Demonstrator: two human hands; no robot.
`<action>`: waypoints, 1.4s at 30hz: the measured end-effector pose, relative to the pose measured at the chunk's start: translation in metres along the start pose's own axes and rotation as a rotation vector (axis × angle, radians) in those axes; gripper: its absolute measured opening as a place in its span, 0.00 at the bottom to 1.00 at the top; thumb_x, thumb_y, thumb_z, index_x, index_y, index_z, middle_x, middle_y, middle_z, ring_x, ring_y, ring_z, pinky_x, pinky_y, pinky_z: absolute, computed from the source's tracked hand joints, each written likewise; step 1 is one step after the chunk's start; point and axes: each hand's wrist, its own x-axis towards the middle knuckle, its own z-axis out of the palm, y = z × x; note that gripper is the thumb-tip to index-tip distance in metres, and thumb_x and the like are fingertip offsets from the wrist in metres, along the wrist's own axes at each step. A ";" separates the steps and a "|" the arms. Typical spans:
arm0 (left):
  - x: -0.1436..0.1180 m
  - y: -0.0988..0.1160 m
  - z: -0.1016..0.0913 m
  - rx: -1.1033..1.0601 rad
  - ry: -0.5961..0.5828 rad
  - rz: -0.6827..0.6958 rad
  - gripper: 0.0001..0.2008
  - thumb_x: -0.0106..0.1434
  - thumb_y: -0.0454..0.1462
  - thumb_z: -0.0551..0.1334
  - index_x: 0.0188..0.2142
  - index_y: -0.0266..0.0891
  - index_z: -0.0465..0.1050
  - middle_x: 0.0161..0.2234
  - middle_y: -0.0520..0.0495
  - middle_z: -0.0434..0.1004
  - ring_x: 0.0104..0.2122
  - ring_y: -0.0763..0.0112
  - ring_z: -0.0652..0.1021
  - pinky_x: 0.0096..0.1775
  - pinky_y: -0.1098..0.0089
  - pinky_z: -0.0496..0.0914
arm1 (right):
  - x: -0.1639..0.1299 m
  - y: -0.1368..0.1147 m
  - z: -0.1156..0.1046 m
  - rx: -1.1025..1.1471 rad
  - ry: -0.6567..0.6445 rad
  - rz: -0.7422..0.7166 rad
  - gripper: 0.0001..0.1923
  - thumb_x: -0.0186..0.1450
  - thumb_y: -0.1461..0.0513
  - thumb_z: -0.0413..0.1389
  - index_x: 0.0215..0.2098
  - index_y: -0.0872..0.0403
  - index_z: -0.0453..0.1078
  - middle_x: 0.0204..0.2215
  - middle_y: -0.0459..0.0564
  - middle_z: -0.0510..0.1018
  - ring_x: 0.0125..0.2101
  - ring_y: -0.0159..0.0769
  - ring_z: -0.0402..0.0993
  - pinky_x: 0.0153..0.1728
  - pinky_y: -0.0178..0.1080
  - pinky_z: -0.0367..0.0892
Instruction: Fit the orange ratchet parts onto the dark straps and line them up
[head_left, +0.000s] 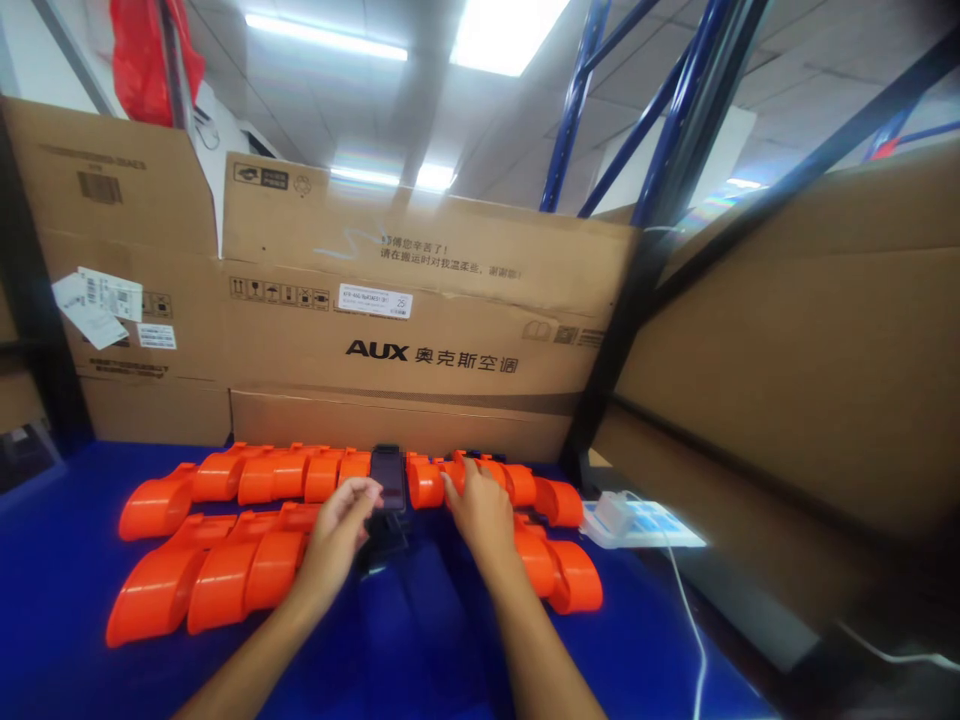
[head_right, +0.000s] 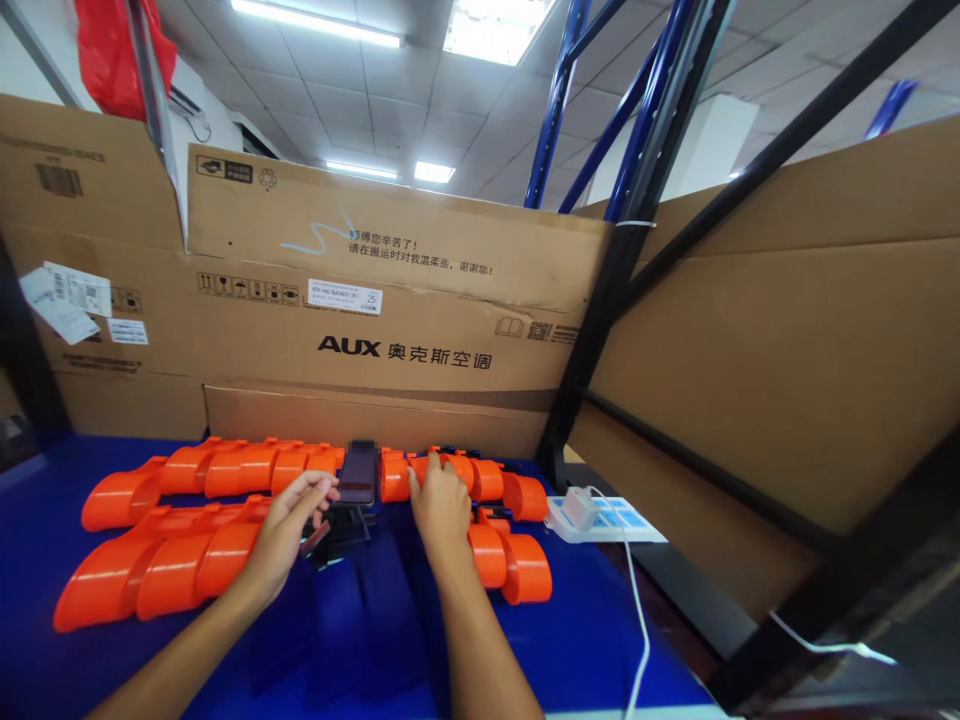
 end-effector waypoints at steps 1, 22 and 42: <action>0.000 0.000 0.001 0.010 -0.023 0.006 0.18 0.58 0.51 0.66 0.37 0.40 0.76 0.32 0.48 0.76 0.27 0.71 0.71 0.27 0.74 0.64 | 0.000 0.000 0.000 0.006 -0.006 0.001 0.25 0.70 0.51 0.51 0.60 0.56 0.65 0.46 0.64 0.76 0.41 0.49 0.77 0.37 0.42 0.67; -0.002 -0.002 0.003 0.085 -0.089 0.022 0.15 0.59 0.49 0.66 0.34 0.40 0.77 0.26 0.54 0.71 0.25 0.73 0.68 0.29 0.74 0.61 | -0.043 0.066 -0.089 -0.256 -0.179 -0.123 0.23 0.65 0.47 0.53 0.49 0.53 0.73 0.43 0.60 0.79 0.47 0.56 0.70 0.44 0.48 0.60; -0.003 0.001 0.003 0.093 -0.110 0.025 0.15 0.59 0.50 0.66 0.34 0.40 0.76 0.27 0.53 0.71 0.27 0.72 0.70 0.30 0.74 0.62 | -0.042 0.056 -0.083 -0.373 0.034 -0.129 0.10 0.63 0.61 0.52 0.34 0.56 0.75 0.32 0.58 0.80 0.38 0.49 0.72 0.37 0.43 0.55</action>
